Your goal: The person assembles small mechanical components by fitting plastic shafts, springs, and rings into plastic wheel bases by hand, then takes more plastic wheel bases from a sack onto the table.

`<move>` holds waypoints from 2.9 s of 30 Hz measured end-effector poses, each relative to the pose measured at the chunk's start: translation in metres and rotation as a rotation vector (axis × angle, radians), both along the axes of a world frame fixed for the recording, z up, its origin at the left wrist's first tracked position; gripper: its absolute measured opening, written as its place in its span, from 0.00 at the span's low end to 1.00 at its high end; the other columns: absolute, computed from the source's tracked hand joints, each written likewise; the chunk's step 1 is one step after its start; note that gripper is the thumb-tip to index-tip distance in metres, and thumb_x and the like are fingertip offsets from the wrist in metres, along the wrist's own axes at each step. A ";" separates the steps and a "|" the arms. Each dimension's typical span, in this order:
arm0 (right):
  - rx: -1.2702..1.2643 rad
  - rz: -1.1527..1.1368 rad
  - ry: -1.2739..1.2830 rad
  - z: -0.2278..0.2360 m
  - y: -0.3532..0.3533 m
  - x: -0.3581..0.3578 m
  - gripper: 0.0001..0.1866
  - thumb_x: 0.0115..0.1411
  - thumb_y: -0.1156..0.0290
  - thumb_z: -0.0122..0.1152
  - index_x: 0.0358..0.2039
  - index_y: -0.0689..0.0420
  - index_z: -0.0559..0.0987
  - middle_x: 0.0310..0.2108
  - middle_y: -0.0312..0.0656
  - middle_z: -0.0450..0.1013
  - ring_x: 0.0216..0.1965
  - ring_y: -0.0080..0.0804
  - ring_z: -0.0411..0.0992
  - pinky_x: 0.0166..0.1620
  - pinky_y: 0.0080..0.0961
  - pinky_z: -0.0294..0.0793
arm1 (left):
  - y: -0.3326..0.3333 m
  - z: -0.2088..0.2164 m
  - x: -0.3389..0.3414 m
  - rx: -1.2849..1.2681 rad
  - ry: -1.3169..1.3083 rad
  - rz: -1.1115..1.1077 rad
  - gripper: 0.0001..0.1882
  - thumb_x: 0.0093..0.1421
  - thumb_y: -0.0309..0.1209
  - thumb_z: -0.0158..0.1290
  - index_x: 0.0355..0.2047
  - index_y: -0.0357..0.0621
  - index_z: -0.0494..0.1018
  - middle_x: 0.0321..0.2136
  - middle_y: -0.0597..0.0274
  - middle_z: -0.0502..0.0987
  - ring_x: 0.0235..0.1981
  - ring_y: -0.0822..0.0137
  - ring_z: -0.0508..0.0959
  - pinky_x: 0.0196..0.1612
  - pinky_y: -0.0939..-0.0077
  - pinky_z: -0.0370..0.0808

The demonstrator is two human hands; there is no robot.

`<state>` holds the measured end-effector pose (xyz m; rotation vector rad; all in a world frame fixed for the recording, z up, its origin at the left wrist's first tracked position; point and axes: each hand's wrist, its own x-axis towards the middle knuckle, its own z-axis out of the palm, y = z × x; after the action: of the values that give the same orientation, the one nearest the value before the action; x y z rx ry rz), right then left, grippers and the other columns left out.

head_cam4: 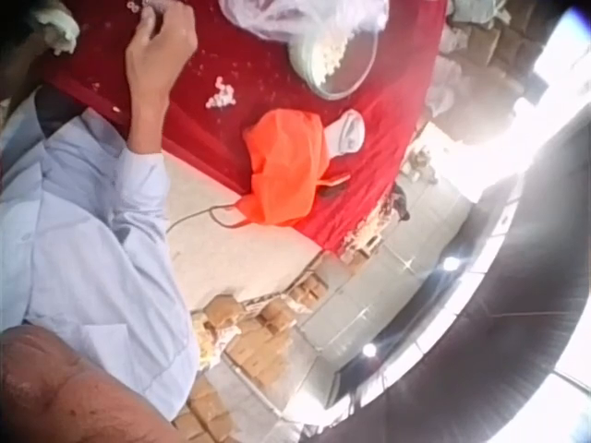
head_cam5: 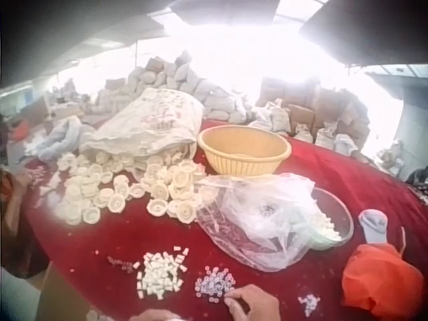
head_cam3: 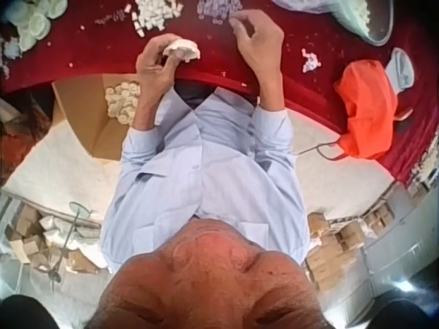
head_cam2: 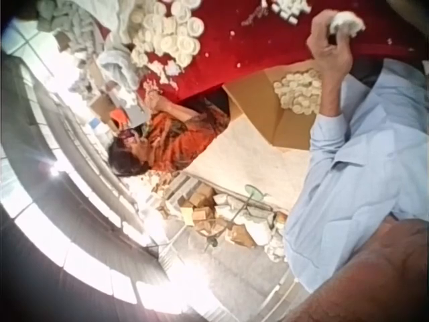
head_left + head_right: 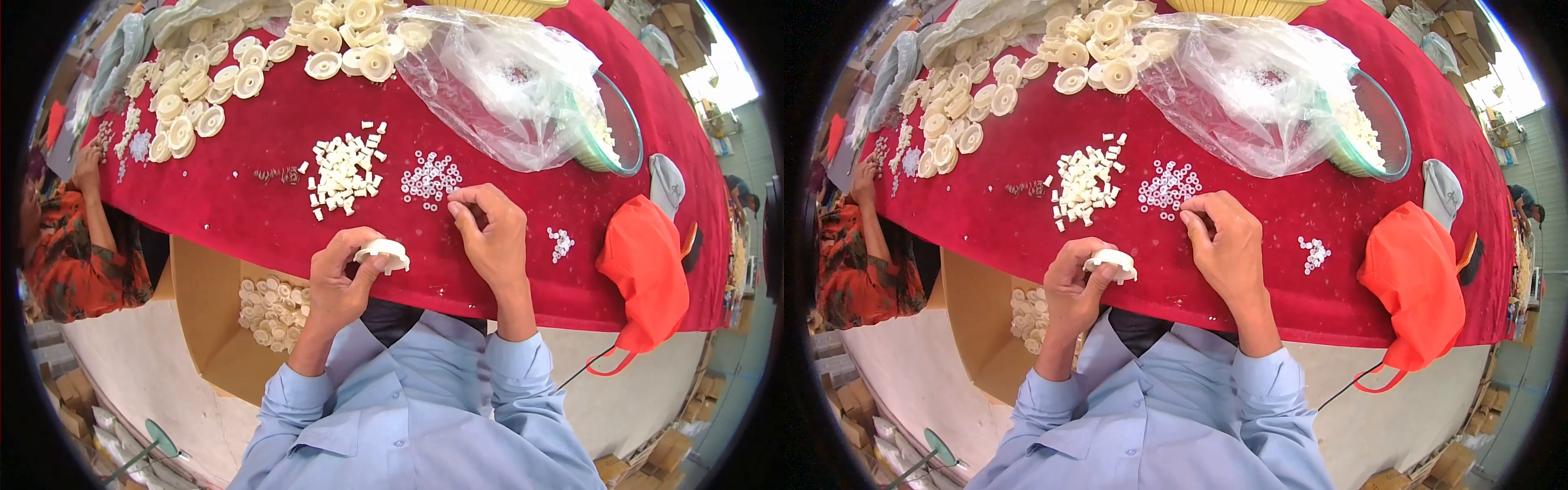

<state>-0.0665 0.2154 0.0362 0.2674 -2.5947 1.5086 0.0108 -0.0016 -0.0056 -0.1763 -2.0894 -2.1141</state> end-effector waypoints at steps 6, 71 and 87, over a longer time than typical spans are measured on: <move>0.252 0.031 0.119 -0.014 -0.006 -0.003 0.05 0.58 0.75 0.70 0.35 0.57 0.83 0.31 0.44 0.76 0.32 0.45 0.79 0.35 0.38 0.77 | 0.001 0.000 -0.001 0.001 0.017 -0.002 0.11 0.68 0.18 0.57 0.49 0.36 0.73 0.41 0.57 0.81 0.40 0.71 0.82 0.44 0.76 0.81; -0.505 0.714 0.068 0.067 -0.044 0.049 0.17 0.50 0.69 0.77 0.38 0.58 0.81 0.45 0.42 0.79 0.50 0.43 0.78 0.46 0.39 0.73 | -0.029 0.053 0.019 -0.009 0.556 -0.130 0.13 0.56 0.20 0.63 0.39 0.32 0.73 0.30 0.39 0.82 0.29 0.50 0.85 0.33 0.61 0.84; -0.230 0.427 0.429 0.066 -0.057 0.080 0.14 0.51 0.77 0.74 0.37 0.53 0.81 0.41 0.36 0.83 0.45 0.35 0.81 0.58 0.44 0.74 | -0.031 0.063 0.026 -0.186 0.624 -0.019 0.18 0.62 0.29 0.62 0.46 0.37 0.66 0.41 0.32 0.81 0.39 0.46 0.87 0.36 0.57 0.86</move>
<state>0.0134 0.1582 0.1025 1.0422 -2.0893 1.6272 0.0365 -0.0329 0.0577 -0.7687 -1.8811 -1.5801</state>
